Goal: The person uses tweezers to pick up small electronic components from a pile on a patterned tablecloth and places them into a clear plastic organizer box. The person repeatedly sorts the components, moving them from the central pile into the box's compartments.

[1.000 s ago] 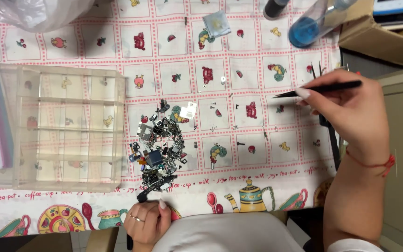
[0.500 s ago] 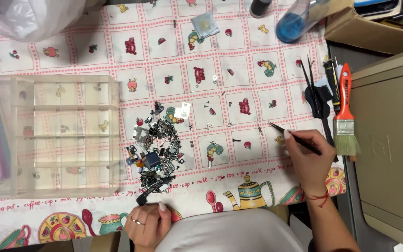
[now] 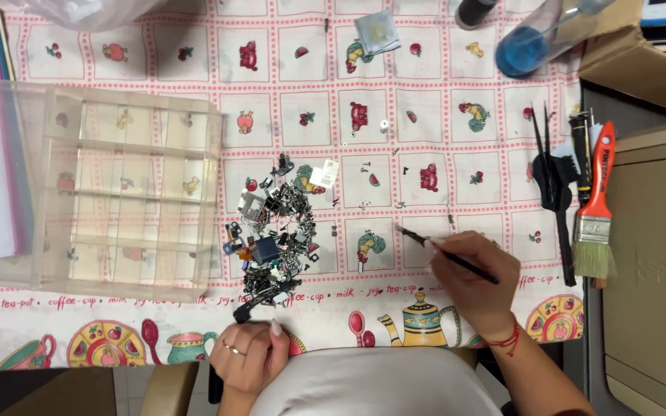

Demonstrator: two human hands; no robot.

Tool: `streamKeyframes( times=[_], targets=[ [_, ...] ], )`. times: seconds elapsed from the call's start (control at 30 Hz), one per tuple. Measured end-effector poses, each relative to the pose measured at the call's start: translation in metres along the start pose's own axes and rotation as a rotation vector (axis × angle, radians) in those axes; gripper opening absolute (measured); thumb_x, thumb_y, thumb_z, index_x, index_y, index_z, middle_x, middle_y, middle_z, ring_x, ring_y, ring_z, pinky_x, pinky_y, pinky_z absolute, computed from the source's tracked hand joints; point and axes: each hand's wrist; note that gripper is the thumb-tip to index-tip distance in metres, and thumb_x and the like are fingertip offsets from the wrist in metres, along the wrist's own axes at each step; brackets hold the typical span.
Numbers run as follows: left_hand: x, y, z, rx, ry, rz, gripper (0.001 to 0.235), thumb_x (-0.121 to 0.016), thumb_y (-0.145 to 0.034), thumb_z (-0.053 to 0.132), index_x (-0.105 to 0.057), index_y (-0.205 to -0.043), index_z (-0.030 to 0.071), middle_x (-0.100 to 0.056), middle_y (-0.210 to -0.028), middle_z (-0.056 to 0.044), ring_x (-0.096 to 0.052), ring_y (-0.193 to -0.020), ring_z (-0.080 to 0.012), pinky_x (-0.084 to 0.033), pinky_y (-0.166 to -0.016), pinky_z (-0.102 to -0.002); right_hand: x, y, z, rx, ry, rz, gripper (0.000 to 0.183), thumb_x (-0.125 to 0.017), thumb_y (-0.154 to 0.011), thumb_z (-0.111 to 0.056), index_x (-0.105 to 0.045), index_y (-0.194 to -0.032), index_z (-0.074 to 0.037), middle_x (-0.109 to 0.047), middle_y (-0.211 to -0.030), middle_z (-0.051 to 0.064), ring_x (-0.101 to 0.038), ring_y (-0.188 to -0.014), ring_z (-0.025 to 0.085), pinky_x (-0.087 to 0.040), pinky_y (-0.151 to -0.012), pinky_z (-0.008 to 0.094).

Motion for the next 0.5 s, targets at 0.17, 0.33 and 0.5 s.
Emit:
streamKeyframes(
  times=[0.17,0.33,0.5],
  targets=[
    [0.002,0.003,-0.002,-0.002,0.011,-0.012,0.027,-0.061,-0.092,0.004,-0.057,-0.065,0.005,-0.062,-0.066,-0.007,-0.054,-0.053,-0.0192,-0.045,-0.049,-0.031,-0.01,0.007,-0.013,-0.018,-0.068,-0.047,0.012,-0.076,-0.083,0.009,-0.068,-0.087,0.002,-0.073,-0.087,0.015,-0.071,-0.075,0.017,-0.058,-0.068,0.022],
    [-0.001,0.007,-0.003,-0.005,-0.003,-0.004,0.027,-0.062,-0.091,0.004,-0.056,-0.064,0.005,-0.062,-0.065,-0.006,-0.054,-0.053,-0.019,-0.047,-0.049,-0.03,-0.009,0.03,0.0,-0.034,-0.041,-0.042,0.013,-0.079,-0.079,0.007,-0.068,-0.082,0.0,-0.074,-0.083,0.012,-0.073,-0.077,0.017,-0.06,-0.071,0.025],
    [-0.002,0.008,-0.002,0.004,-0.007,-0.001,0.027,-0.062,-0.091,0.004,-0.056,-0.065,0.005,-0.061,-0.065,-0.006,-0.052,-0.052,-0.0194,-0.044,-0.049,-0.031,-0.002,0.046,0.015,0.019,0.028,-0.102,0.017,-0.077,-0.078,0.006,-0.068,-0.087,-0.005,-0.074,-0.085,0.009,-0.075,-0.08,0.018,-0.063,-0.073,0.025]
  ],
)
Point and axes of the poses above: each hand's wrist, its own y-axis away from the middle knuckle, its own x-axis out of the back of the hand, z = x × y
